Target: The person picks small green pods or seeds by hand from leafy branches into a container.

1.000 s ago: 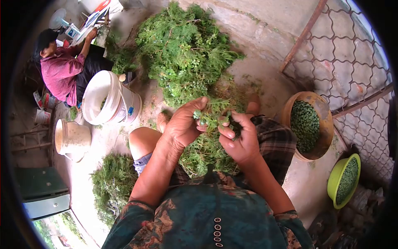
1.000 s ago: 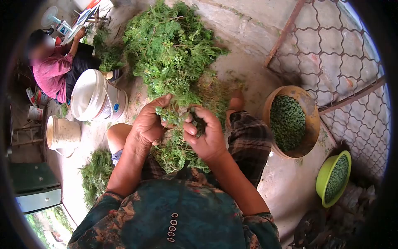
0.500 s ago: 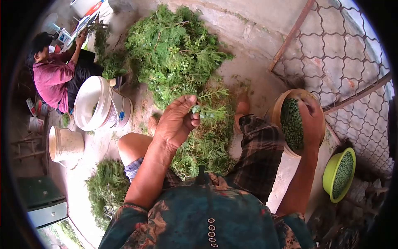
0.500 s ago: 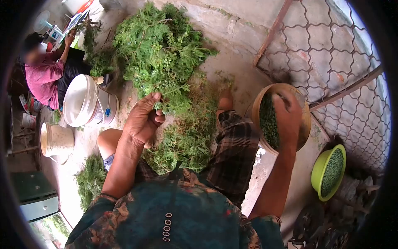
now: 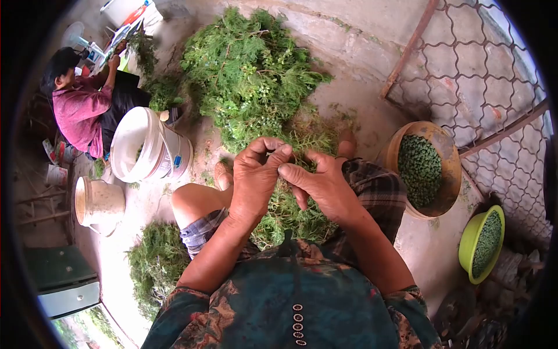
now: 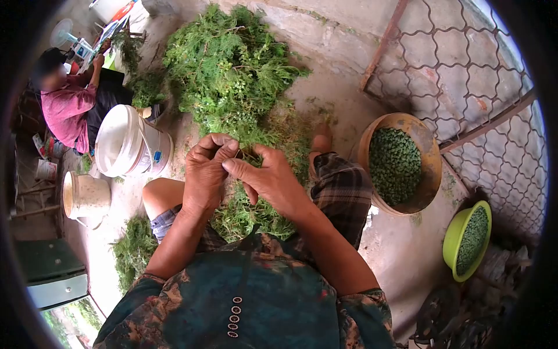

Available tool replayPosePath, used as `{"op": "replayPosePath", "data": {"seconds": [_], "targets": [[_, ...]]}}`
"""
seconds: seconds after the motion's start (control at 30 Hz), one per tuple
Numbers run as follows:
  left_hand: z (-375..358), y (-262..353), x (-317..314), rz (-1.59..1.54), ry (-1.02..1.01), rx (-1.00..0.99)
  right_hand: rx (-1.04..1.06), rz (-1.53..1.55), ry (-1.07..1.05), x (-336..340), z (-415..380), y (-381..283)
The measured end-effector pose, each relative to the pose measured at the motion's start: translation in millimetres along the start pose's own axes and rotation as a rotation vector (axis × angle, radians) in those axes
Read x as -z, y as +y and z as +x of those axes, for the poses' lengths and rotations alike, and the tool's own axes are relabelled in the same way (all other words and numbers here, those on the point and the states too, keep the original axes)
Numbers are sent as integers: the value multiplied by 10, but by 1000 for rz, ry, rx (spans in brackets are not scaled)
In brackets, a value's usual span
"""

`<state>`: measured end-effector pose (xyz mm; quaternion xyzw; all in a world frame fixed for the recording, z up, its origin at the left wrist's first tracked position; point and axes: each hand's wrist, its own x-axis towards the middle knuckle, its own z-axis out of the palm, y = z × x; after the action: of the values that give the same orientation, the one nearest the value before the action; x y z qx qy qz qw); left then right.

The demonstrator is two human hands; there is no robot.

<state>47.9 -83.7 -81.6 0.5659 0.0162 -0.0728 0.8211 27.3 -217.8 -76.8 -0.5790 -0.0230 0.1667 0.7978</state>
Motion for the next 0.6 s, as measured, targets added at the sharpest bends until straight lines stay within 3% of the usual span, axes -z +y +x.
{"op": "replayPosePath", "data": {"seconds": [0.07,0.23,0.3,0.37,0.43,0.5,0.53,0.6], "targets": [[-5,6,17,49,6,-106,-69,27,-46,-7,0,9],[-68,115,-42,31,24,60,-226,479,-41,-89,-29,-15],[-33,55,-32,56,65,68,-250,526,-26,-100,-34,85],[87,53,27,436,325,-45,-374,758,-172,-132,-68,179],[370,228,332,357,621,-101,-387,796,-230,-125,-179,247],[565,326,706,96,437,-132,-395,908,-186,-100,-223,277],[566,308,757,9,311,-66,-259,910,-317,-12,-173,395],[492,212,725,-123,285,41,-230,971,-104,25,-134,372]]}}
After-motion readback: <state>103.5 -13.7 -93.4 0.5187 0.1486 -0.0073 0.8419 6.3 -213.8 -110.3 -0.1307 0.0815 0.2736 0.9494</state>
